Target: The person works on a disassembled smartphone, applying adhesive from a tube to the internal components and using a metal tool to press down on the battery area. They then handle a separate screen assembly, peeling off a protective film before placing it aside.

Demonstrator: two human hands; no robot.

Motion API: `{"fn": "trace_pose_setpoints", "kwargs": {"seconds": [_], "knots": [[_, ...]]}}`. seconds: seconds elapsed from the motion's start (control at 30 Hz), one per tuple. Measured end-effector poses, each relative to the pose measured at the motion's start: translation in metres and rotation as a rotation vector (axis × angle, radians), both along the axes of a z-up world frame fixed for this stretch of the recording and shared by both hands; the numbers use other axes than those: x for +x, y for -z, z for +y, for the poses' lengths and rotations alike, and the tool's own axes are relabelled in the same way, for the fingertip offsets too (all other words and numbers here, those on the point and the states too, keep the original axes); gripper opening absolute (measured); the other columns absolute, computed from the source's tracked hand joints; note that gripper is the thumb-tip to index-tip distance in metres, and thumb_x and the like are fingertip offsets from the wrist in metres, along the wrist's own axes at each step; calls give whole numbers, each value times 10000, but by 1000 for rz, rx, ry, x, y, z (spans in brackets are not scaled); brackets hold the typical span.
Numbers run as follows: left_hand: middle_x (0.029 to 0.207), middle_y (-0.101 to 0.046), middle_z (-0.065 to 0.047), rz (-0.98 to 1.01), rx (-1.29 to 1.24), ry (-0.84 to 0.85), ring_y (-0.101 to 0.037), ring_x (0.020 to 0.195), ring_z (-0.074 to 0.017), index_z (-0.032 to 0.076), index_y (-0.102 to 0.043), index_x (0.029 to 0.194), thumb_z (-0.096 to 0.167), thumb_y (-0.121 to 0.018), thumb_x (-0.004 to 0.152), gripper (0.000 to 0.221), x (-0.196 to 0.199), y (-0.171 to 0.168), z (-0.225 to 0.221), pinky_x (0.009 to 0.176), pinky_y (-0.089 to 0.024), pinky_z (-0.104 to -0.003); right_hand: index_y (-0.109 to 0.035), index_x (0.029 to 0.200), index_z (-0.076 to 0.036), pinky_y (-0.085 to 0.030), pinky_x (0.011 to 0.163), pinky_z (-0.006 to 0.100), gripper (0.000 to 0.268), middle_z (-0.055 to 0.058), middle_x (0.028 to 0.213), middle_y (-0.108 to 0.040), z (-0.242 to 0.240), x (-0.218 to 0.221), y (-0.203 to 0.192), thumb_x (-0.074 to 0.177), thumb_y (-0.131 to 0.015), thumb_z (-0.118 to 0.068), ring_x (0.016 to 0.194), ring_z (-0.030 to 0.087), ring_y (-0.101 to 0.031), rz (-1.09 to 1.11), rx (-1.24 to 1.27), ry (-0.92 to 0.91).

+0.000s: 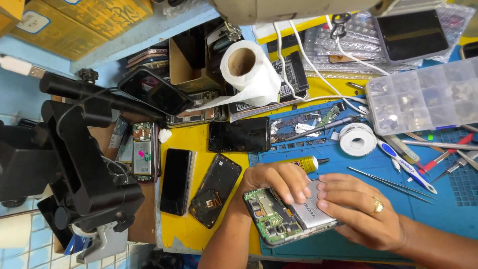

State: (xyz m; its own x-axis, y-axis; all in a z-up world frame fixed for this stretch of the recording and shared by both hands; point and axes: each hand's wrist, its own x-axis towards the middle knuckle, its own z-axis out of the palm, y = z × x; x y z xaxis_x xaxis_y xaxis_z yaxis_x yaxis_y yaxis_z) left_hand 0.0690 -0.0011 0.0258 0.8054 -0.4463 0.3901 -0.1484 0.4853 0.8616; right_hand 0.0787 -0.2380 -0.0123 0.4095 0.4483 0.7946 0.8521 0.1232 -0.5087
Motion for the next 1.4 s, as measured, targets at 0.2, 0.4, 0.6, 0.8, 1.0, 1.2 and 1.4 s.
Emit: {"fn": "trace_pose_setpoints", "kwargs": {"seconds": [0.2, 0.4, 0.6, 0.8, 1.0, 1.2, 1.4], "knots": [[1033, -703, 0, -43, -39, -110, -698, 983, -191, 179, -717, 1014, 272, -852, 877, 214, -4, -1, -19, 977, -548, -375, -610, 1214, 31, -664, 1031, 489, 288, 187, 1185, -657, 4, -13, 12, 1003, -564, -159, 1126, 345, -732, 235, 31, -31], [953, -702, 37, -79, -49, -178, -692, 891, -112, 191, -727, 953, 268, -891, 821, 224, -9, -4, -29, 915, -531, -325, -614, 1218, 34, -660, 1033, 487, 296, 184, 1177, -664, 6, -21, 15, 989, -599, -153, 1112, 346, -736, 251, 44, -43], [901, -700, 20, -79, -114, -209, -677, 830, -126, 163, -738, 933, 279, -904, 805, 239, -10, 1, -37, 807, -522, -312, -646, 1209, -2, -642, 951, 448, 268, 160, 1159, -672, 7, -28, 17, 970, -630, -123, 1044, 329, -745, 360, 39, -87], [838, -665, -16, 111, -191, -269, -635, 745, -164, 113, -715, 882, 219, -902, 838, 220, -5, 18, -37, 716, -548, -301, -679, 1127, -52, -590, 802, 311, 269, 98, 989, -710, 11, -13, -4, 884, -774, -114, 887, 223, -723, 594, -49, -111], [850, -646, -57, 247, -131, -229, -639, 720, -213, 83, -726, 908, 48, -848, 814, 159, -5, 35, -26, 704, -566, -340, -807, 965, -72, -561, 753, 284, 136, 59, 866, -724, 0, 17, -27, 900, -750, -177, 800, 168, -688, 1134, -158, -319], [816, -677, -58, 283, 144, -231, -647, 710, -171, 93, -717, 807, 156, -868, 775, 167, -3, 22, -20, 686, -528, -286, -768, 867, -24, -593, 747, 296, 50, 99, 856, -726, -3, 21, -16, 863, -785, -71, 775, 189, -697, 1338, -165, -387], [805, -686, -25, 277, 233, -257, -627, 700, -128, 127, -718, 793, 184, -868, 763, 164, -3, 20, -20, 677, -499, -264, -756, 859, -40, -565, 734, 287, 73, 89, 860, -733, -2, 21, -17, 867, -783, -108, 781, 181, -684, 1297, -180, -371]]}}
